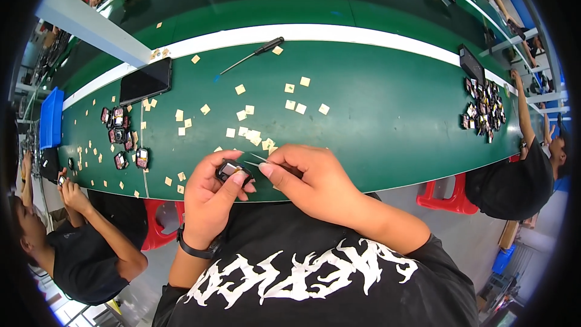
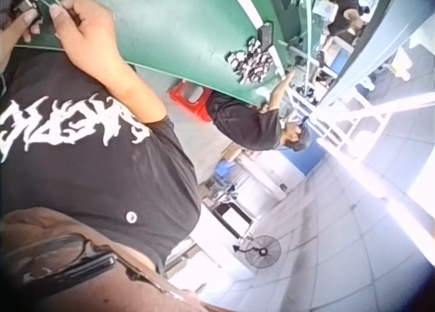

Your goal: Assembling components of a smartwatch, specifically placing small adhesive pads and internal circuit boards into the watch case.

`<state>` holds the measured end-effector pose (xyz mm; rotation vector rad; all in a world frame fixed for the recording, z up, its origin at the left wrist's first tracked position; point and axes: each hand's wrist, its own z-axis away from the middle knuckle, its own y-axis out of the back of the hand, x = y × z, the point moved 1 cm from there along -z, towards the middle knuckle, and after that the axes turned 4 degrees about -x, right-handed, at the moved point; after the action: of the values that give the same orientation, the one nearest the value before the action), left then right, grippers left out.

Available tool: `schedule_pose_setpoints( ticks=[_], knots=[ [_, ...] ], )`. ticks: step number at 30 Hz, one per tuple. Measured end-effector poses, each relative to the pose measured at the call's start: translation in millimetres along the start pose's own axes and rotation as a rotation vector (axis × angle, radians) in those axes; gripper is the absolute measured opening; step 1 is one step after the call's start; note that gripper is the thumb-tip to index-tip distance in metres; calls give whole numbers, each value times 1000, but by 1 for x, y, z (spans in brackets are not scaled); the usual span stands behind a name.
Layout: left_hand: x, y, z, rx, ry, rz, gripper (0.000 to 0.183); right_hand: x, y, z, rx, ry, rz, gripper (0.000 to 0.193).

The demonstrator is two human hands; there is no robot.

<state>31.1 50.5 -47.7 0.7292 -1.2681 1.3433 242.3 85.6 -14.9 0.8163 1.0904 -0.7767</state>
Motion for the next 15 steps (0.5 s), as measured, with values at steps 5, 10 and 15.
schedule_pose_setpoints(
  ticks=[5, 10, 15],
  knots=[
    [5, -16, 5, 32, 1, -114, 33, 5, 2, 14, 13, 19, -16, 13],
    [1, -14, 7, -27, -77, -399, 40, 2, 3, 22, -8, 77, -22, 12],
    [5, -21, 10, -60, -123, -370, 42, 16, -3, 21, 14, 27, -228, 16]
  ],
)
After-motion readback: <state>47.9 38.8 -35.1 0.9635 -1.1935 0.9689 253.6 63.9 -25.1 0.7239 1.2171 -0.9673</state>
